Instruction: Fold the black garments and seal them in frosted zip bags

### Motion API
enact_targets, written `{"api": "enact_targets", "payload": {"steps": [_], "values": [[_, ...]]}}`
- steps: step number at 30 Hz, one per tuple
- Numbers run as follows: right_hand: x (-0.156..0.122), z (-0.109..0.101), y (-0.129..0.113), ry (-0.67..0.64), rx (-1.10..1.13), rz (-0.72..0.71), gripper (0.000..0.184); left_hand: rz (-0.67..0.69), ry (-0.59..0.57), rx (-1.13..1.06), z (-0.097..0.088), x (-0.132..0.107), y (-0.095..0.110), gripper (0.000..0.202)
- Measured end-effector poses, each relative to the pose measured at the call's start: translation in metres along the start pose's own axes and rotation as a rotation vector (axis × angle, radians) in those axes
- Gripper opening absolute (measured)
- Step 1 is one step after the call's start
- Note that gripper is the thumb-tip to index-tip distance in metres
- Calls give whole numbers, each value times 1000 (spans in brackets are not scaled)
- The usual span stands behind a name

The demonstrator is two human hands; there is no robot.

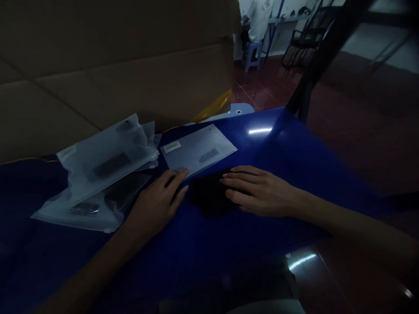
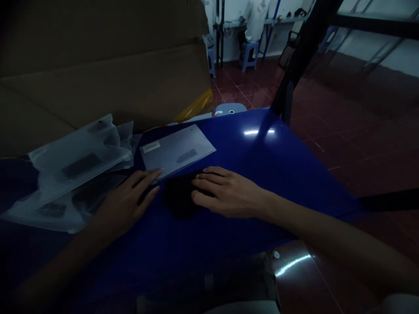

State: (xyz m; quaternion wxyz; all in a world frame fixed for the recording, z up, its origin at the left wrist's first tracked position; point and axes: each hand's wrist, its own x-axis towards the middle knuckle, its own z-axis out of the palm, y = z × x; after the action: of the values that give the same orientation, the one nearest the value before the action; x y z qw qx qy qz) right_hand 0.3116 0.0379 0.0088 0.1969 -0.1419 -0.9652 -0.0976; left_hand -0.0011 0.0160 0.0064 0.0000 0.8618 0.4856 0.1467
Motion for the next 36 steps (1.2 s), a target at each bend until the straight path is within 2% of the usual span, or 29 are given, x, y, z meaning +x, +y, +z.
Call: {"api": "enact_targets", "payload": {"steps": [4,9,16,20,23,25,28,31,36], "values": [[1,1,-1,62,-67,-46,37,51,106,104,1,-2,-3,34],[4,-2,-1,138,-99,-72,28,77,169,163,3,-5,-6,29],[4,0,-3,159,-52,-135,23,96,242,176,3,-8,-6,19],[5,4,-9,194,-6,-152,19,78,153,174,0,-10,0,28],[4,5,-11,140,-4,-108,20,90,77,153,-1,-11,2,41],[3,5,-10,93,-6,-72,21,109,83,140,0,-11,2,43],[2,6,-9,98,0,-84,21,143,130,117,3,-9,-1,34],[3,7,-10,184,19,-113,20,157,176,141,3,-10,-3,25],[8,5,-24,390,99,-117,14,149,147,216,2,-17,1,28]]}}
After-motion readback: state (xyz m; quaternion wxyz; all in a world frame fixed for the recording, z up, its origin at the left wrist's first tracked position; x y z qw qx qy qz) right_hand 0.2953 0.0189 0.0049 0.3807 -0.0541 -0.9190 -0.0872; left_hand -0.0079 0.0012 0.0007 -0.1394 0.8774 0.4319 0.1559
